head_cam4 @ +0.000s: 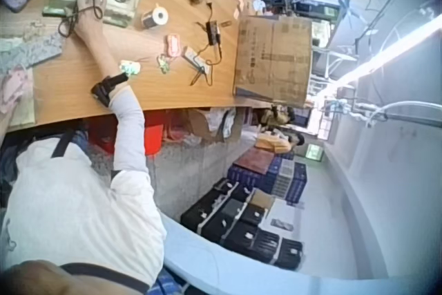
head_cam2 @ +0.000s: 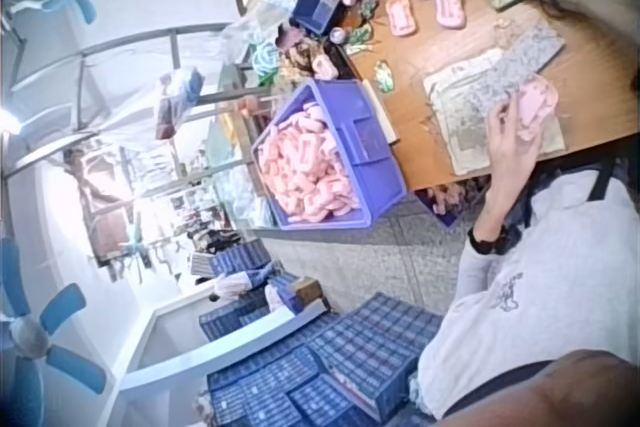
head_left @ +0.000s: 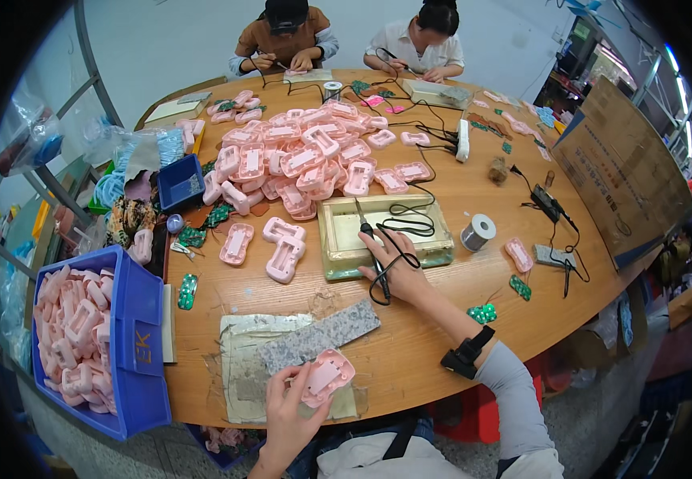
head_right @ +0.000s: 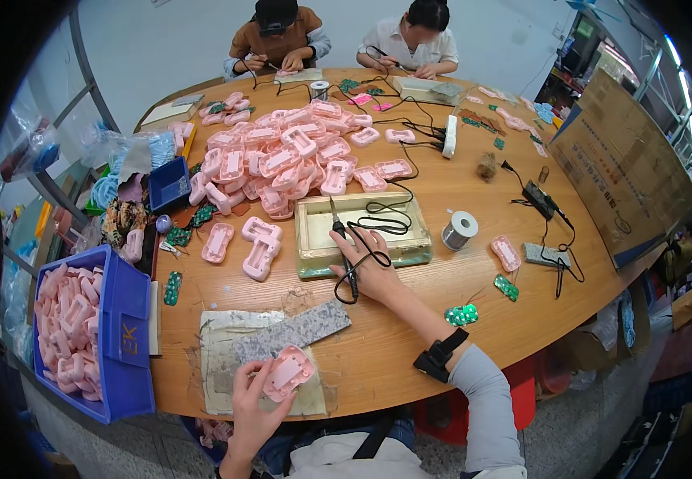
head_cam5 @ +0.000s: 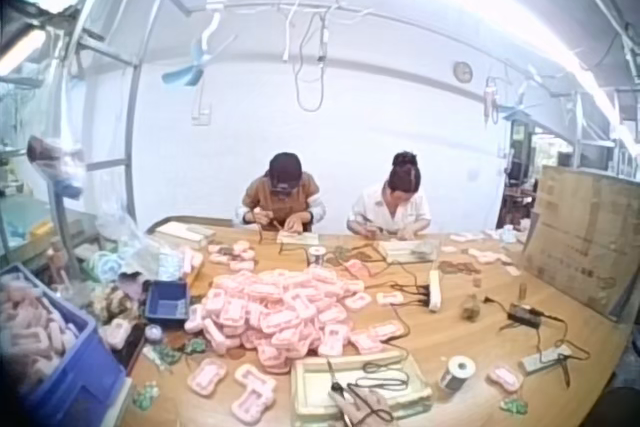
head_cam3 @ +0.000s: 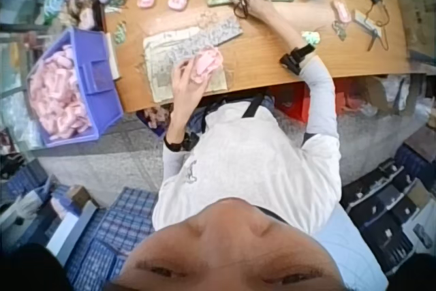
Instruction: Soldering wires onto a circuit board and assembling a pink plastic electronic device.
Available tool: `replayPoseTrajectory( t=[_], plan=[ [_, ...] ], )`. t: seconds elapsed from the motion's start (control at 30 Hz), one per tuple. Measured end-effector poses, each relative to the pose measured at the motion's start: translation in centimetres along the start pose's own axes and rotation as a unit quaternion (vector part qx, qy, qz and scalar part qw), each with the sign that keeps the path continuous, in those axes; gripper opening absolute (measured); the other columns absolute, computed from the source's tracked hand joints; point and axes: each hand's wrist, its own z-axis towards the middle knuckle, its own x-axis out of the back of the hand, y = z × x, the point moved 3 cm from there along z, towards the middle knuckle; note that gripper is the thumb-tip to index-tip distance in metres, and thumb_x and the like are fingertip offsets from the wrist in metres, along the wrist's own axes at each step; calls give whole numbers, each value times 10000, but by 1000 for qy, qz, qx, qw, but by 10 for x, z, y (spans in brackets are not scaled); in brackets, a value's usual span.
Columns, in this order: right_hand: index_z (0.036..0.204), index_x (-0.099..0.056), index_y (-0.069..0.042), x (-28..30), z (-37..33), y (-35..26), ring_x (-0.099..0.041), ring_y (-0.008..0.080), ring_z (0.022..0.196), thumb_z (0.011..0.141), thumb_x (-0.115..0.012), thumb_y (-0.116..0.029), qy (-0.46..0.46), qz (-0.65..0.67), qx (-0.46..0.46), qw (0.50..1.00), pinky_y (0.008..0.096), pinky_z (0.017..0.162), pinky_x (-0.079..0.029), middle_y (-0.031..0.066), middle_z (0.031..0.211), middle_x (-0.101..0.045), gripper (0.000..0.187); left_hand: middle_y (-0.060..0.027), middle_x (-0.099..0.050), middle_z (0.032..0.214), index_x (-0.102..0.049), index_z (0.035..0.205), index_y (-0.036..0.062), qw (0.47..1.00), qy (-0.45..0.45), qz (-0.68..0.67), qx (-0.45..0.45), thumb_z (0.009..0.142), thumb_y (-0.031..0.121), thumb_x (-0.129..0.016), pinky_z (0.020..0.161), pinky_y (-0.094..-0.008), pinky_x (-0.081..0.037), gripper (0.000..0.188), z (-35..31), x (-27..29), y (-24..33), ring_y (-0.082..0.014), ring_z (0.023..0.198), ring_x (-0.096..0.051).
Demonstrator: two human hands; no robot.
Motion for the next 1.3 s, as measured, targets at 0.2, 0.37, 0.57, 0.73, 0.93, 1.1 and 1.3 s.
replayPoseTrajectory(
  t=[0.2, 0.37, 0.57, 0.73, 0.93, 1.1, 1.3],
  plan=[
    [1327, -193, -28, 16, -10, 9, -340, 348, 1173, 718, -642, -347, -57, 63, -50, 995, 459, 991, -222, 192, 1270, -362, 822, -145, -465, 1004, -500, 1128, -31, 1000, -4, -9, -11, 618, 85, -713, 769, -356, -399, 564, 0, 5, 3, -285, 907, -476],
    [1304, -152, 77, 26, -48, 0, -191, 355, 1272, 740, -620, -232, -121, 29, -47, 991, 462, 1019, -194, 231, 1340, -238, 796, -149, -458, 1005, -491, 1137, -31, 1000, 7, -19, 3, 619, 79, -716, 734, -340, -417, 575, -2, 8, -3, -278, 889, -483],
    [1296, -181, 80, 52, -97, -10, -186, 356, 1274, 788, -549, -111, -170, 45, -71, 982, 398, 1029, -214, 232, 1365, -193, 655, -138, -445, 1030, -468, 1155, -14, 997, 49, -60, 7, 616, 27, -698, 799, -314, -424, 588, 18, 7, -1, -240, 952, -494],
    [1278, -281, 39, 93, -105, -26, -299, 335, 1230, 799, -531, -76, -137, 73, -132, 979, 370, 1007, -268, 213, 1318, -309, 553, -130, -468, 1130, -403, 1193, -1, 944, 35, -313, 101, 681, 49, -682, 869, -312, -401, 586, 45, -26, -15, -198, 1064, -463],
    [1167, -470, -21, 112, -82, -68, -481, 300, 1086, 786, -554, -63, -93, 276, -182, 939, 355, 918, -381, 166, 1176, -496, 392, -112, -506, 1099, -404, 1187, -32, 899, 3, -431, 80, 807, 178, -563, 706, -222, -448, 463, 62, -51, -16, -129, 891, -532],
    [1194, -434, -12, 89, -51, -95, -525, 198, 1008, 803, -547, -25, 25, 533, -243, 810, 305, 858, -419, 118, 1153, -513, 407, -59, -584, 937, -446, 1174, -2, 792, -196, -542, 204, 884, 467, -236, 433, -170, -250, 590, 61, -56, -20, -31, 530, -374],
    [1192, -417, 8, 75, -68, -77, -565, 121, 866, 839, -516, -46, 12, 668, -354, 654, 236, 773, -456, 109, 974, -577, 370, -87, -585, 996, -452, 1189, 11, 721, -238, -580, 297, 909, 467, -182, 436, -154, -277, 600, 52, -66, -16, -30, 541, -400]
  ],
)
